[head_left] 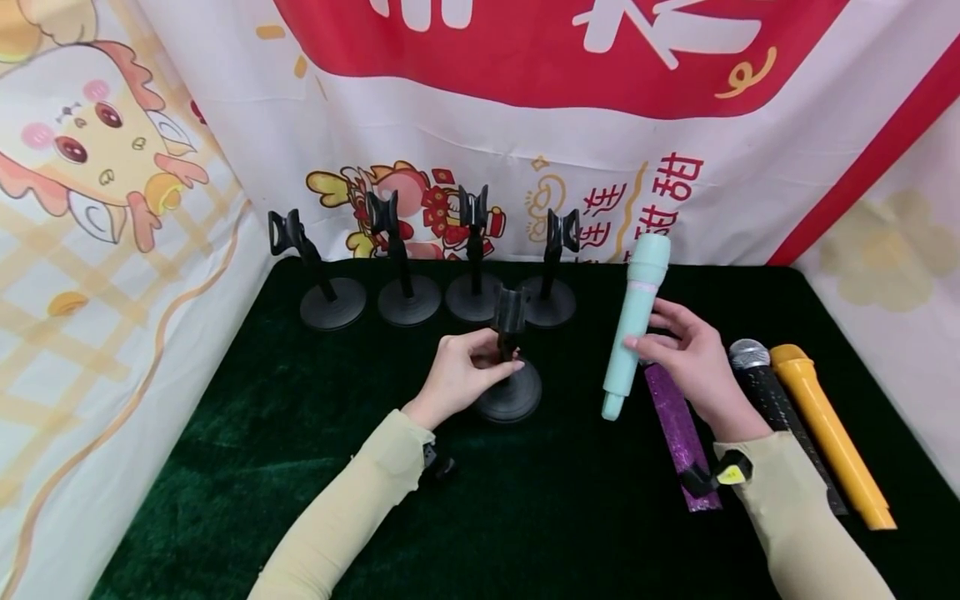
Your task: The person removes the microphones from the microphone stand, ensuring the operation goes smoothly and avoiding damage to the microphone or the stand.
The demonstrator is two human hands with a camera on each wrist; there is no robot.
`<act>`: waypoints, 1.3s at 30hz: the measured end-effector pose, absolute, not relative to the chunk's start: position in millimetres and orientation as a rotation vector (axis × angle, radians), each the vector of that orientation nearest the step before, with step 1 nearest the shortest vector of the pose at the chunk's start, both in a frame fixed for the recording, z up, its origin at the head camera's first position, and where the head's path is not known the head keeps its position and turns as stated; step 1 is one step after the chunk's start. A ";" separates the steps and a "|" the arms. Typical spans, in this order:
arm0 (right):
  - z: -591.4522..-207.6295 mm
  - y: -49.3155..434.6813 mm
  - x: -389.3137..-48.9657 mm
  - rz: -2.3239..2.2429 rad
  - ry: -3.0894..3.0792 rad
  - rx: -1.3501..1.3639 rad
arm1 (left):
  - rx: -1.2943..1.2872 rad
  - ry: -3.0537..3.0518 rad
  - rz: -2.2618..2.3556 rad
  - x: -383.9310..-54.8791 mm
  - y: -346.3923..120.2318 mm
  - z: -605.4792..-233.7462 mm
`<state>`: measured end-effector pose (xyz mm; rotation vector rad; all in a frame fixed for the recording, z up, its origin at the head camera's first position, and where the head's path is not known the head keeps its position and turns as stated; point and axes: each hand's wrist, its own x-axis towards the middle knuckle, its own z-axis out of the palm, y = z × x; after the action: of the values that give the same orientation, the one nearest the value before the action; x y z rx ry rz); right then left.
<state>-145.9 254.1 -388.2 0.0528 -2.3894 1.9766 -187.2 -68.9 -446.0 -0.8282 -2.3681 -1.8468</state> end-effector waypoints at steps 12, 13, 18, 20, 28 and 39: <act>-402.5 258.2 -133.9 1.837 -2.620 0.046 | -0.774 -2.398 -1.840 -188.2 -67.7 -448.2; -403.8 259.0 -132.7 1.828 -2.634 0.048 | -0.777 -2.397 -1.839 -187.9 -67.6 -447.8; -410.0 263.7 -127.1 1.729 -2.720 0.100 | -0.827 -2.370 -1.836 -188.4 -68.7 -447.2; -412.4 265.6 -125.0 1.681 -2.756 0.124 | -0.838 -2.363 -1.833 -188.7 -69.2 -447.6; -417.2 267.5 -113.5 1.601 -2.837 0.135 | -0.785 -2.394 -1.828 -184.5 -66.8 -441.7; -419.0 266.6 -104.9 1.476 -2.941 0.131 | -0.747 -2.422 -1.796 -181.2 -65.4 -438.0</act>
<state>-104.9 266.6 -419.0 0.1306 -2.9412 1.4763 -181.2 -65.4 -438.0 -0.7470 -2.4223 -1.7958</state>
